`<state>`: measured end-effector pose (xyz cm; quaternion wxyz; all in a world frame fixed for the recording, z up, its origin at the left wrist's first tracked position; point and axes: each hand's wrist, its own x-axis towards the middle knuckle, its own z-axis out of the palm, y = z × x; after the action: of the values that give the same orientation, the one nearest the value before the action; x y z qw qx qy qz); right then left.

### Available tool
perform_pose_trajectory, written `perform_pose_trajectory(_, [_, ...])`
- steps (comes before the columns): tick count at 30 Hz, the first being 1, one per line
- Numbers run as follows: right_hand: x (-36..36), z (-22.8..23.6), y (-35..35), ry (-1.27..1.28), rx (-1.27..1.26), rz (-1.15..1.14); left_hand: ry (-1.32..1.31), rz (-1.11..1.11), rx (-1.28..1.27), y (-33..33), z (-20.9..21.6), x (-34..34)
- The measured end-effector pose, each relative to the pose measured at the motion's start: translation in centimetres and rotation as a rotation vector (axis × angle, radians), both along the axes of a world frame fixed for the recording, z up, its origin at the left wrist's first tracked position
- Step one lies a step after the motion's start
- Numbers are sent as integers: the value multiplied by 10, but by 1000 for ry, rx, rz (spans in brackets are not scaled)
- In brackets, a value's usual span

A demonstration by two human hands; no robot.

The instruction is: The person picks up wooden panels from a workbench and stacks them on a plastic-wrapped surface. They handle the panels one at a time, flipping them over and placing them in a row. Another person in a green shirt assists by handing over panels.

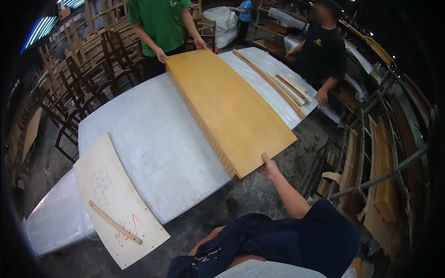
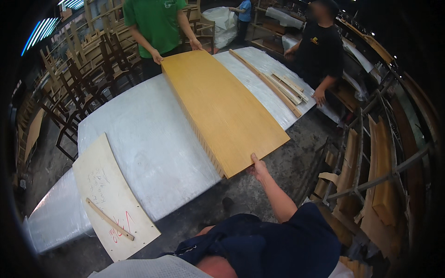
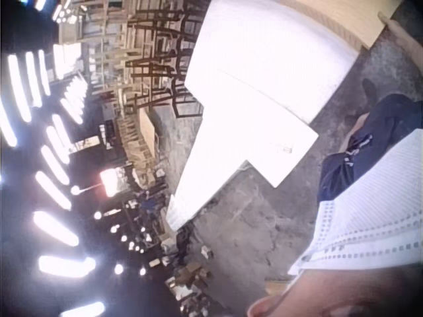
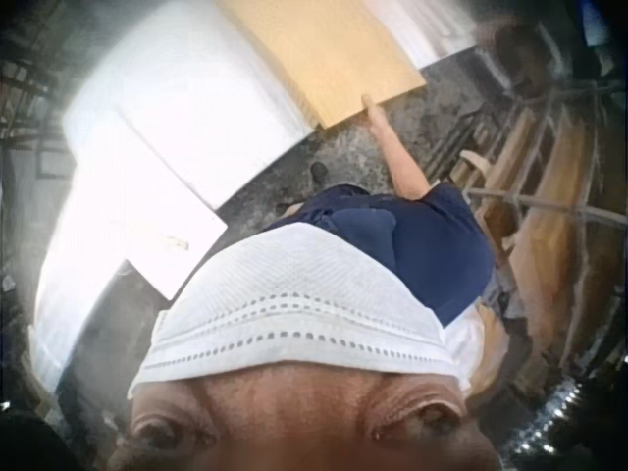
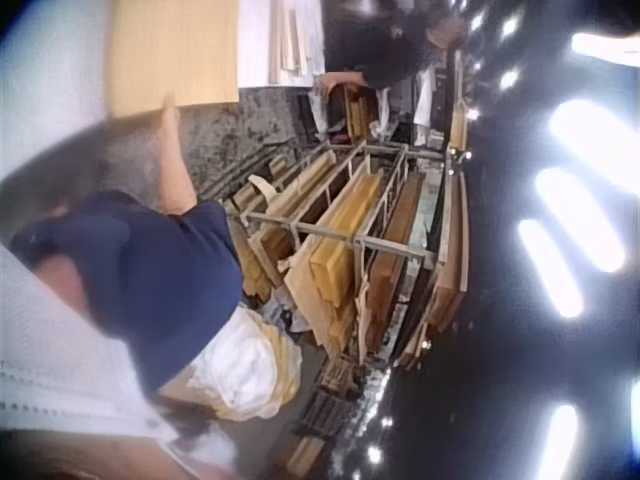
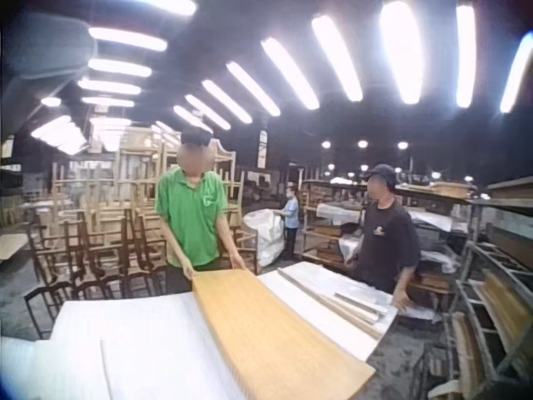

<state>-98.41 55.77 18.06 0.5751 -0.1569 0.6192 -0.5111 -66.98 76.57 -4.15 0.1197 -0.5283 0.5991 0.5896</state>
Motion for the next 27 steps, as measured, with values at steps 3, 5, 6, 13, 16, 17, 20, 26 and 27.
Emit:
perform_pose_trajectory(3, [-3, 9, 1, -24, 16, 5, 0, 3, -4, -8, -2, -12])
perform_pose_trajectory(5, [-10, 12, 3, -38, 29, 18, -10, 5, -6, -8, -2, -19])
perform_pose_trajectory(6, [-14, 12, 5, -40, 32, 32, -8, 15, -13, -9, -2, -23])
perform_pose_trajectory(13, [-34, 44, -35, 250, 8, 69, 258, 413, -169, -87, 33, -32])
perform_pose_trajectory(16, [-147, -36, -106, 478, -140, -250, 662, 717, 167, -133, 159, -54])
perform_pose_trajectory(17, [-172, -45, -130, 564, -198, -284, 778, 739, 180, -148, 200, -67])
perform_pose_trajectory(20, [-203, -49, -167, 138, -231, -208, 981, 762, 177, -173, 242, -96])
perform_pose_trajectory(26, [-218, -22, -181, -465, -288, -14, 535, 1074, 251, -168, 241, -131])
perform_pose_trajectory(27, [-212, -17, -182, -516, -298, -23, 515, 1128, 236, -163, 242, -134])
